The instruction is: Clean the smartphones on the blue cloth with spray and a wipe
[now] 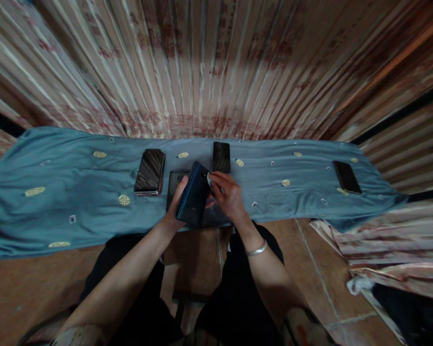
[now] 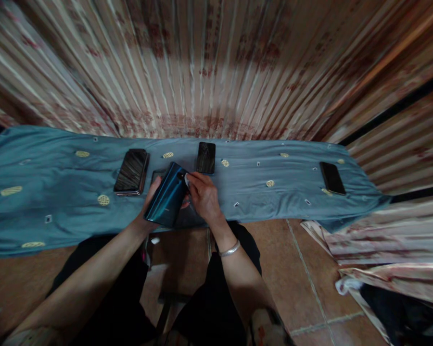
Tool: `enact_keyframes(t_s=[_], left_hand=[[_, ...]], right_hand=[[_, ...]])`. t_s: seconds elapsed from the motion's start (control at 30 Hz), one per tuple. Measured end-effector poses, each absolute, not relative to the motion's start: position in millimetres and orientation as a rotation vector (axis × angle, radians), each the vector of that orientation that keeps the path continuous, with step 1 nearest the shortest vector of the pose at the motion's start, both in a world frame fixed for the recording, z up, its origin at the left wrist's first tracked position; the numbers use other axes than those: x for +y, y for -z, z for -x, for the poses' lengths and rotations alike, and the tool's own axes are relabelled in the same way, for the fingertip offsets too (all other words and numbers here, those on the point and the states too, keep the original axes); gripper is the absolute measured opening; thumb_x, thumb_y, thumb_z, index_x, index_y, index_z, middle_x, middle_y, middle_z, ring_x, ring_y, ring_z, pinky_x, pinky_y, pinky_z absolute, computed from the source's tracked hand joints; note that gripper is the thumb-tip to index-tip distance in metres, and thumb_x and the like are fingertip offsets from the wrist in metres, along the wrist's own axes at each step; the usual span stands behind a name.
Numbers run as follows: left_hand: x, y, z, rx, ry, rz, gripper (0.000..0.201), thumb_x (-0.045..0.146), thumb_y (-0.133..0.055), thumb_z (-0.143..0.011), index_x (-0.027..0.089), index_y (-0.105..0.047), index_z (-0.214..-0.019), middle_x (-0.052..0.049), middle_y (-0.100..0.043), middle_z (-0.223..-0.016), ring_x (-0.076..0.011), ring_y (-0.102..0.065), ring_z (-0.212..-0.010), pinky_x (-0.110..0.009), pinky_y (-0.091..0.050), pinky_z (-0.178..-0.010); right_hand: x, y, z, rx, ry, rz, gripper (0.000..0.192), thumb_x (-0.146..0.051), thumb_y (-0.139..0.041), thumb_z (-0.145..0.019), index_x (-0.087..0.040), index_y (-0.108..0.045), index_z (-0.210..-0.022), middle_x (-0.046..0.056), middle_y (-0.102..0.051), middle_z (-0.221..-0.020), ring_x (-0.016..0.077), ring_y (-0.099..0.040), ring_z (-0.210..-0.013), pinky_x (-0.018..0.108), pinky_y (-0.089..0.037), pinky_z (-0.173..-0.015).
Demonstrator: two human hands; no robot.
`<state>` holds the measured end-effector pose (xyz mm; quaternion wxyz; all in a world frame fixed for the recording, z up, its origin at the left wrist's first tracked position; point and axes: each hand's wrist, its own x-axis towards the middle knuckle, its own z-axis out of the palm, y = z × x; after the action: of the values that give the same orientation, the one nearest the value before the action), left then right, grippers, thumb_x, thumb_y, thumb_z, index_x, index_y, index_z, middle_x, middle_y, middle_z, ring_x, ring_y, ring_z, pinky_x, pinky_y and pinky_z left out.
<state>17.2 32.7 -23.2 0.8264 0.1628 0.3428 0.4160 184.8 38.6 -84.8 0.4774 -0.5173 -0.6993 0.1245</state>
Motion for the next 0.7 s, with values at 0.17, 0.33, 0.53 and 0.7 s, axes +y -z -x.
enact_keyframes(t_s=[0.17,0.33,0.53,0.7], left_hand=[[42,28,-11,0.769,-0.896,-0.268,0.059,0.058,-0.045,-0.102,0.009,-0.07,-0.127,-0.01,-0.079,-0.079,-0.0247,-0.077,-0.068,-0.038,-0.066,-0.072],[50,38,-7,0.772,-0.747,-0.26,0.069,0.051,-0.026,-0.107,0.001,-0.067,-0.13,-0.017,-0.079,-0.084,-0.0259,-0.076,-0.067,-0.034,-0.063,-0.06],[48,27,-10,0.747,-0.749,-0.281,0.074,0.051,-0.018,-0.108,-0.001,-0.066,-0.13,-0.016,-0.078,-0.078,-0.0241,-0.074,-0.061,-0.031,-0.061,-0.056],[50,28,-8,0.768,-0.792,-0.296,0.078,0.052,-0.015,-0.108,-0.003,-0.065,-0.131,-0.017,-0.077,-0.076,-0.0236,-0.074,-0.061,-0.031,-0.061,-0.057]], right_hand=[[35,84,-180,-1.744,-0.304,1.243,0.031,-0.026,-0.052,-0.103,-0.027,-0.077,-0.121,0.007,-0.075,-0.128,0.0221,-0.069,-0.119,0.039,-0.057,-0.107],[38,85,-183,-1.692,-0.267,1.285,0.031,-0.026,-0.051,-0.103,-0.024,-0.077,-0.119,0.009,-0.076,-0.125,0.0231,-0.07,-0.116,0.04,-0.058,-0.105],[39,86,-187,-1.672,-0.238,1.308,0.032,-0.026,-0.05,-0.103,-0.024,-0.077,-0.121,0.011,-0.077,-0.124,0.0242,-0.07,-0.116,0.041,-0.057,-0.105],[36,86,-183,-1.698,-0.267,1.253,0.032,-0.023,-0.05,-0.103,-0.024,-0.077,-0.121,0.01,-0.077,-0.124,0.0237,-0.071,-0.115,0.041,-0.058,-0.105]])
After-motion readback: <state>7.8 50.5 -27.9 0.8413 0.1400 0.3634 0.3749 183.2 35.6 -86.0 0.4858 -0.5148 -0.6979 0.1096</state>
